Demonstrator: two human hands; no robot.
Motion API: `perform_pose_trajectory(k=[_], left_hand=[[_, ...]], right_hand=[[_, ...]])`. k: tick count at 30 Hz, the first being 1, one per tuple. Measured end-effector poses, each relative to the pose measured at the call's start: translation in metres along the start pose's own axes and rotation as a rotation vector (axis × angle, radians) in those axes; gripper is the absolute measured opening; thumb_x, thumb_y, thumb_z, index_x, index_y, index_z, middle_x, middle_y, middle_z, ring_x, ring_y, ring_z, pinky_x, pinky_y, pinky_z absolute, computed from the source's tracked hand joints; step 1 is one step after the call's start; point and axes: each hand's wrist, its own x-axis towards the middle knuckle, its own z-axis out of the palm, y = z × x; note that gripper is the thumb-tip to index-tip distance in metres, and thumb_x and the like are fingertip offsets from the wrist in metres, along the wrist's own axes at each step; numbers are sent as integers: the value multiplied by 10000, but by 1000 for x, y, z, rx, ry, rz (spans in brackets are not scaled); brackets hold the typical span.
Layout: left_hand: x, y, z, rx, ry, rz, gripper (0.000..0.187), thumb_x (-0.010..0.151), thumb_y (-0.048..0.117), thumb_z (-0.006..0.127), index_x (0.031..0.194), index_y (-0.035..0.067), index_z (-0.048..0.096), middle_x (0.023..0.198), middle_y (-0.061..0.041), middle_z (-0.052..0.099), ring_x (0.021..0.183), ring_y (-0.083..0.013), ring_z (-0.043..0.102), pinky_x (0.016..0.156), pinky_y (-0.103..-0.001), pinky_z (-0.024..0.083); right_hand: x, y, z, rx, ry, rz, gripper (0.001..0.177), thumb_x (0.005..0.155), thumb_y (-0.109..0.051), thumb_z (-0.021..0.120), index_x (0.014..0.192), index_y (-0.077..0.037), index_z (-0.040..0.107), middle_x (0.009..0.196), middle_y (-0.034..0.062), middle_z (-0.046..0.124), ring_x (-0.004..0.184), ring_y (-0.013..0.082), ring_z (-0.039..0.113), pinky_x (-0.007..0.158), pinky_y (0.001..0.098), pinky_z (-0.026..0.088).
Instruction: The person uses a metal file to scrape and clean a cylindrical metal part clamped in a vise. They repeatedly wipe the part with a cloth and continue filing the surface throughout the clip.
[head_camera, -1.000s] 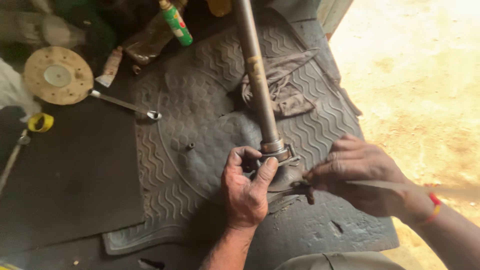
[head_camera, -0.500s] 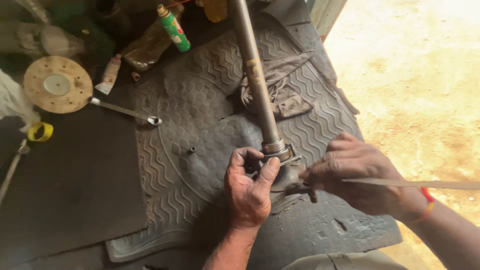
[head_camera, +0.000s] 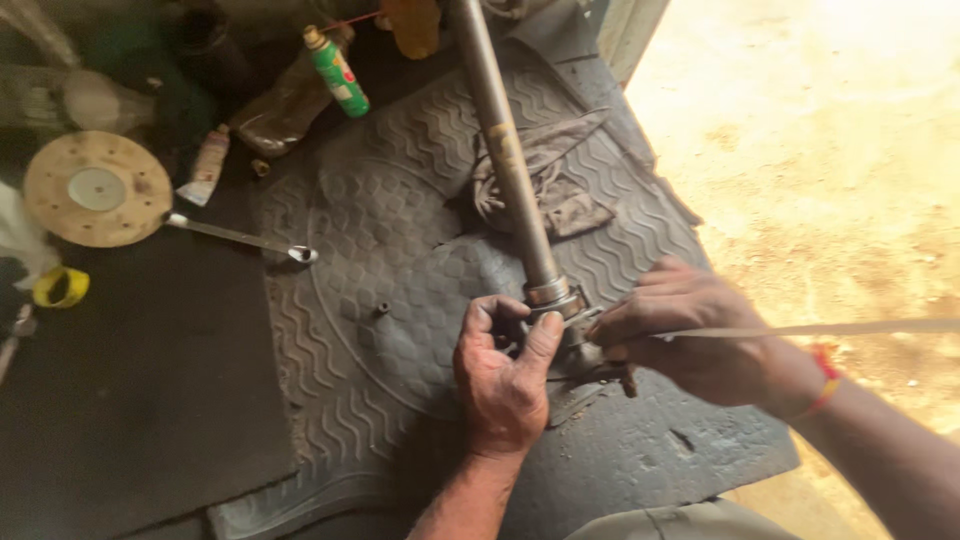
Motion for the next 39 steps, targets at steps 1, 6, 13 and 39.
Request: perform_pose_trajectory(k=[1,6,13,39], left_hand=[[0,-2,1,-6,1,3,278,869,191,812,983,68,590,850,41,547,750,-68,470,673,-243,421],[0,5,-1,146,19,34,275,854,229,814,963,71,618,807,27,578,726,-70,505,660,-244,455],[-6,26,11,262,108,-32,276,856,234,799,989,62,629,804,19,600,717,-90,535,652,-263,470],[-21,1,30,439,280,186,262,902,203,778,1013,55,594,889,26,575,797,-74,527,711,-248,471]], right_hand=[[-1,0,-3,17,-20,-2,119,789,-176,812,905,-156,789,735,-58,754,648,116,654,689,327,450],[1,0,0,-23,75,40,108,788,-149,816,893,-146,791,759,-5,749,706,179,685,696,335,514],[-31,26,-4,390,106,560,161,810,-32,753,957,-64,809,894,56,821,842,162,787,751,298,631],[-19,73,-13,321,-56,-174,152,820,-188,795,962,-134,803,880,-10,798,749,188,729,717,347,528]])
